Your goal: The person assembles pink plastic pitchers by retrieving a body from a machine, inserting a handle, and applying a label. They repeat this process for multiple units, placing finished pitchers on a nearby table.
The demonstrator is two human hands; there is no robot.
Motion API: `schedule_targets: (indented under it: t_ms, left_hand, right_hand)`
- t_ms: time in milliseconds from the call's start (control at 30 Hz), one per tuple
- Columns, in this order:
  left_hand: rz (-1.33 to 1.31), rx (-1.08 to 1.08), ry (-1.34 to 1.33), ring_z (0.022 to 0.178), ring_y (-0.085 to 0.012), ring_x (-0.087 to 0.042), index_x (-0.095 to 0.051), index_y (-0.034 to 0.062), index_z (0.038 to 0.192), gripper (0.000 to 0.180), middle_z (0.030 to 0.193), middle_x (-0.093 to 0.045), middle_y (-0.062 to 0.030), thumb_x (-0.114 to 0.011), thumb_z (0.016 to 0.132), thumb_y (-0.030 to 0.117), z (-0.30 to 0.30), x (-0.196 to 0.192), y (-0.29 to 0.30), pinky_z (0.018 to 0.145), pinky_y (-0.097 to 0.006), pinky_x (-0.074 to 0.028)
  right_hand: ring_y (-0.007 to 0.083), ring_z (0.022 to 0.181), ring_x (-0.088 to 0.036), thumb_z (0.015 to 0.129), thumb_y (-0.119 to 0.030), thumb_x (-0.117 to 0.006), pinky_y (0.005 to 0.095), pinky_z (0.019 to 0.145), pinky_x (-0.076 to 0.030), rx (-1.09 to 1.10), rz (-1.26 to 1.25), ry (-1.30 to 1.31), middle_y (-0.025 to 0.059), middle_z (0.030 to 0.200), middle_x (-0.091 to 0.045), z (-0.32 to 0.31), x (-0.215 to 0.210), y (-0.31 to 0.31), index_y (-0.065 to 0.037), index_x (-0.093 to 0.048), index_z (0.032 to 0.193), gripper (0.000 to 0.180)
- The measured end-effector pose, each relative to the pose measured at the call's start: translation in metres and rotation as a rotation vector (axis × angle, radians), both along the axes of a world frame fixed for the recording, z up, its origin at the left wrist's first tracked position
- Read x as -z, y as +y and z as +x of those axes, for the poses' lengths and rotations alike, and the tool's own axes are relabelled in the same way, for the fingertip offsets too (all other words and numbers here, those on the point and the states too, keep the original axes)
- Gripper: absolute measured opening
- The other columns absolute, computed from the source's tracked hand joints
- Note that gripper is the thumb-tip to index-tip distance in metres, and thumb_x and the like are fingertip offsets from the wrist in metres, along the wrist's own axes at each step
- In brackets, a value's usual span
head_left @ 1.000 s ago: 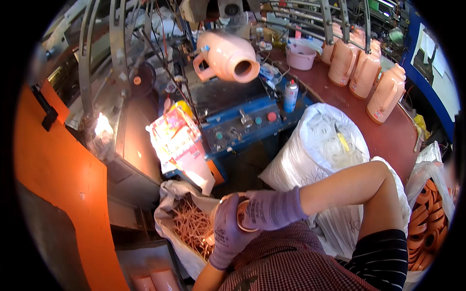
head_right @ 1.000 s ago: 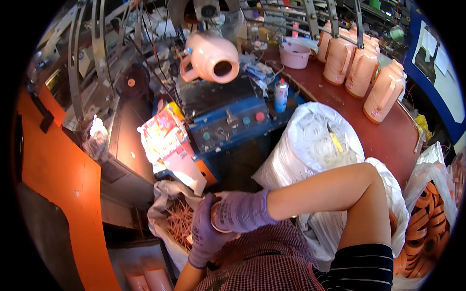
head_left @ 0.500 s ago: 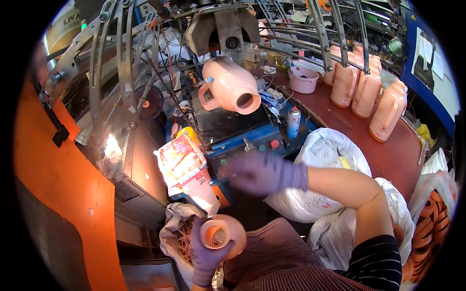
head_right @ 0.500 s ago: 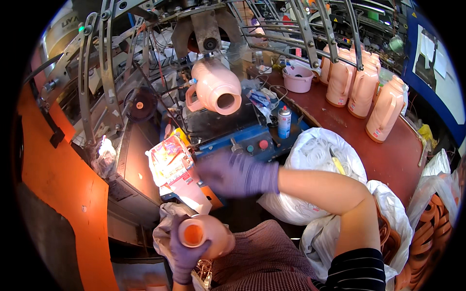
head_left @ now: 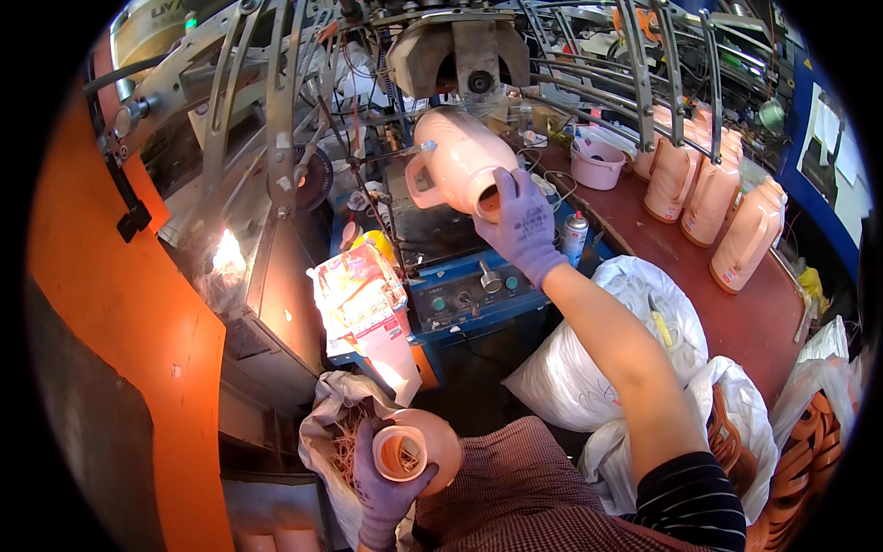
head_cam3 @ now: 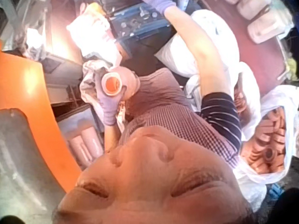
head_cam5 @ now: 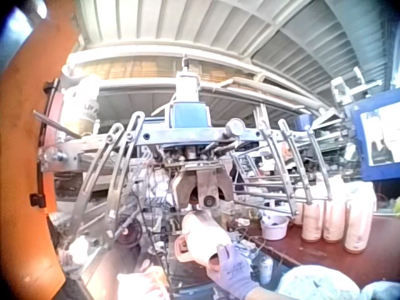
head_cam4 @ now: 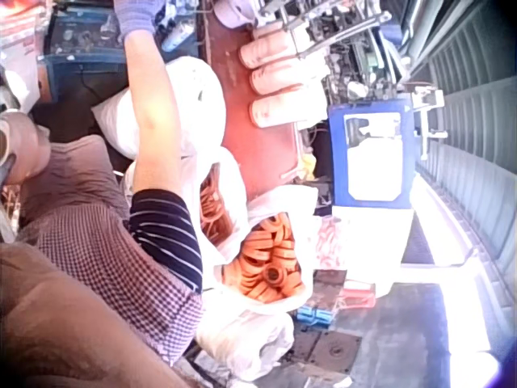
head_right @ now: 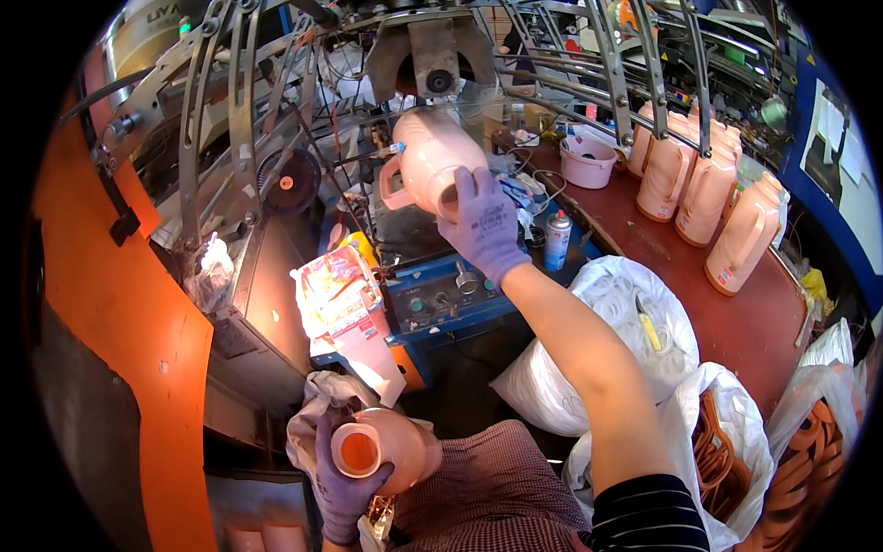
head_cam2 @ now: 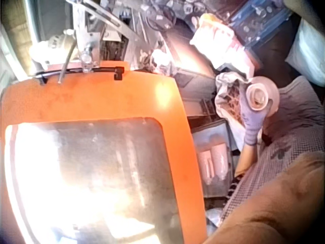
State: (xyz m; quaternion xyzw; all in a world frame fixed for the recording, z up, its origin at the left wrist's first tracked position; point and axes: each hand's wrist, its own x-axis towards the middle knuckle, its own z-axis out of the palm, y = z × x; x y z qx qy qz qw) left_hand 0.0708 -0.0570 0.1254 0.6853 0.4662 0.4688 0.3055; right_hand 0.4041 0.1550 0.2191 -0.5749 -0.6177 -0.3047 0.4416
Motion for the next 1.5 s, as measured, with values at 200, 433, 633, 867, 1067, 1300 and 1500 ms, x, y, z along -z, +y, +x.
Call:
schedule_targets:
  t_ms: [200, 433, 633, 867, 1067, 1300, 1500]
  left_hand:
    - [0.045, -0.039, 0.023, 0.111, -0.0274, -0.06, -0.036, -0.0019, 0.14, 0.099, 0.122, -0.059, -0.0146, -0.09, 0.058, 0.014, -0.015, -0.004, 0.009, 0.098, -0.038, -0.049]
    - [0.354, -0.227, 0.029, 0.117, -0.029, -0.058, -0.028, -0.0025, 0.151, 0.112, 0.127, -0.058, -0.0176, -0.084, 0.056, 0.016, -0.025, -0.079, 0.02, 0.103, -0.042, -0.045]
    - [0.813, -0.309, -0.515, 0.122, -0.0305, -0.054, -0.023, 0.001, 0.154, 0.115, 0.133, -0.054, -0.0191, -0.082, 0.056, 0.012, 0.046, -0.134, 0.061, 0.106, -0.045, -0.043]
    - [0.997, -0.125, -0.064, 0.125, -0.0386, -0.051, -0.048, 0.0036, 0.135, 0.086, 0.13, -0.056, -0.0157, -0.092, 0.064, 0.025, 0.193, -0.093, 0.114, 0.108, -0.048, -0.041]
    - [1.035, -0.211, 0.124, 0.128, -0.0426, -0.047, -0.054, 0.0103, 0.127, 0.066, 0.136, -0.049, -0.0176, -0.084, 0.069, 0.016, 0.243, -0.063, 0.187, 0.106, -0.052, -0.041]
    - [1.03, -0.167, 0.37, 0.128, -0.0408, -0.046, -0.056, 0.0227, 0.129, 0.057, 0.138, -0.047, -0.0147, -0.072, 0.075, 0.009, 0.245, -0.074, 0.282, 0.104, -0.049, -0.044]
    - [1.096, -0.145, 0.515, 0.131, -0.0369, -0.045, -0.055, 0.0266, 0.128, 0.052, 0.138, -0.047, -0.0118, -0.065, 0.081, 0.01, 0.243, -0.079, 0.303, 0.104, -0.046, -0.044]
  right_hand:
    - [0.0349, 0.093, -0.06, 0.068, -0.018, -0.076, 0.0434, 0.075, -0.051, -0.077, 0.026, -0.175, 0.0153, 0.111, -0.053, -0.009, -0.004, -0.118, -0.005, -0.052, 0.126, 0.064]
    - [0.0298, 0.085, -0.064, 0.064, -0.025, -0.082, 0.0393, 0.07, -0.05, -0.191, -0.013, -0.327, 0.0184, 0.113, -0.061, 0.009, -0.039, -0.288, -0.001, -0.06, 0.123, 0.067]
    - [0.0331, 0.08, -0.064, 0.066, -0.032, -0.083, 0.0416, 0.068, -0.051, -0.357, -0.353, -0.025, 0.0169, 0.101, -0.062, 0.036, -0.015, -0.309, -0.001, -0.062, 0.12, 0.065]
    - [0.0316, 0.076, -0.062, 0.068, -0.035, -0.082, 0.0416, 0.067, -0.051, -0.243, -0.562, 0.112, 0.0127, 0.088, -0.059, 0.044, 0.042, -0.308, -0.007, -0.065, 0.113, 0.057]
    - [0.0327, 0.079, -0.063, 0.068, -0.033, -0.081, 0.0412, 0.068, -0.052, -0.203, -0.542, 0.121, 0.0127, 0.091, -0.06, 0.051, 0.048, -0.312, -0.006, -0.065, 0.112, 0.054]
    - [0.0338, 0.082, -0.064, 0.067, -0.032, -0.082, 0.0411, 0.071, -0.053, -0.224, -0.503, 0.094, 0.0158, 0.096, -0.062, 0.039, 0.046, -0.314, -0.004, -0.065, 0.114, 0.057]
    - [0.0352, 0.086, -0.064, 0.066, -0.033, -0.083, 0.0423, 0.074, -0.053, -0.223, -0.517, 0.066, 0.0177, 0.1, -0.063, 0.03, 0.036, -0.326, -0.004, -0.065, 0.117, 0.062]
